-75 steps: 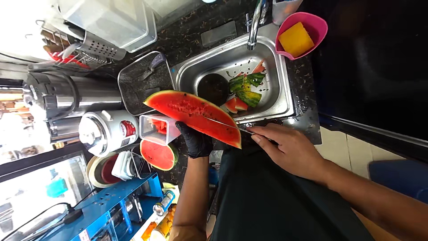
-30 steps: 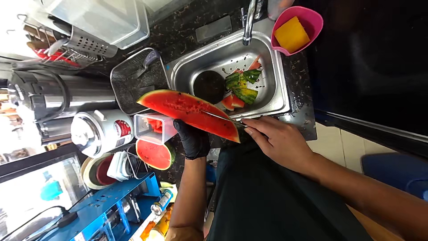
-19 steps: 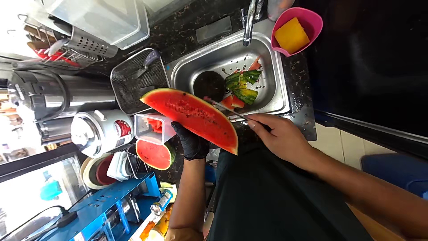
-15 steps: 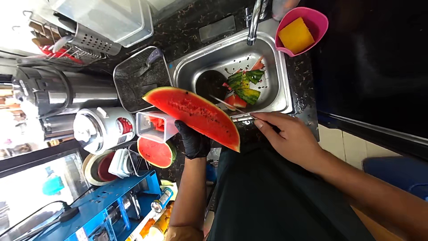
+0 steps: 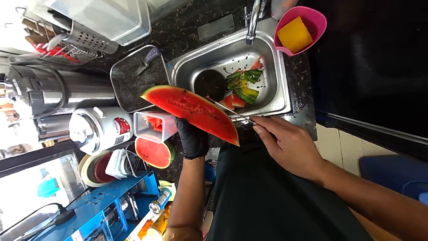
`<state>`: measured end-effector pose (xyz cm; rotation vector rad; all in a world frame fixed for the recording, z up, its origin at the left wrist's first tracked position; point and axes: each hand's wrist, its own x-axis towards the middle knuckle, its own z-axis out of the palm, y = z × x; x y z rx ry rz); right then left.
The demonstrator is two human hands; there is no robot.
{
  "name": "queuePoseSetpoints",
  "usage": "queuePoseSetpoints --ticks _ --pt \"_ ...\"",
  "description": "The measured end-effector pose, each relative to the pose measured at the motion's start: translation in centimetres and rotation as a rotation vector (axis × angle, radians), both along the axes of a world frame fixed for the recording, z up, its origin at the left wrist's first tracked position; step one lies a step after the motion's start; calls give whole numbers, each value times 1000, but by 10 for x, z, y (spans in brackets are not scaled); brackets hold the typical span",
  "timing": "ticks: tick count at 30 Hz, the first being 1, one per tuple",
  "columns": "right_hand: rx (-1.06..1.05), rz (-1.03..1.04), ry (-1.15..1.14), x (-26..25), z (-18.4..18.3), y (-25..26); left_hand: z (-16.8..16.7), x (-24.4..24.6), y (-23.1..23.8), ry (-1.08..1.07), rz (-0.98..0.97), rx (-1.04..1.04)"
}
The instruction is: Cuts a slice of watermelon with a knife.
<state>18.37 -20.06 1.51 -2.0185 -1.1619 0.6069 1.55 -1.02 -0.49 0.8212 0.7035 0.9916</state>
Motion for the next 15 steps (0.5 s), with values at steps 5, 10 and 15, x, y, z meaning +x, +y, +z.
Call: queuePoseSetpoints --ticks 5,10,15 --pt "26 37 196 7 -6 3 3 -6 -2 -1 -38 -138" --pt "115 -38 283 15 -6 15 6 -8 -2 -79 -115 -237" --pt "70 57 198 18 -9 34 7 -7 -7 -112 -234 -207"
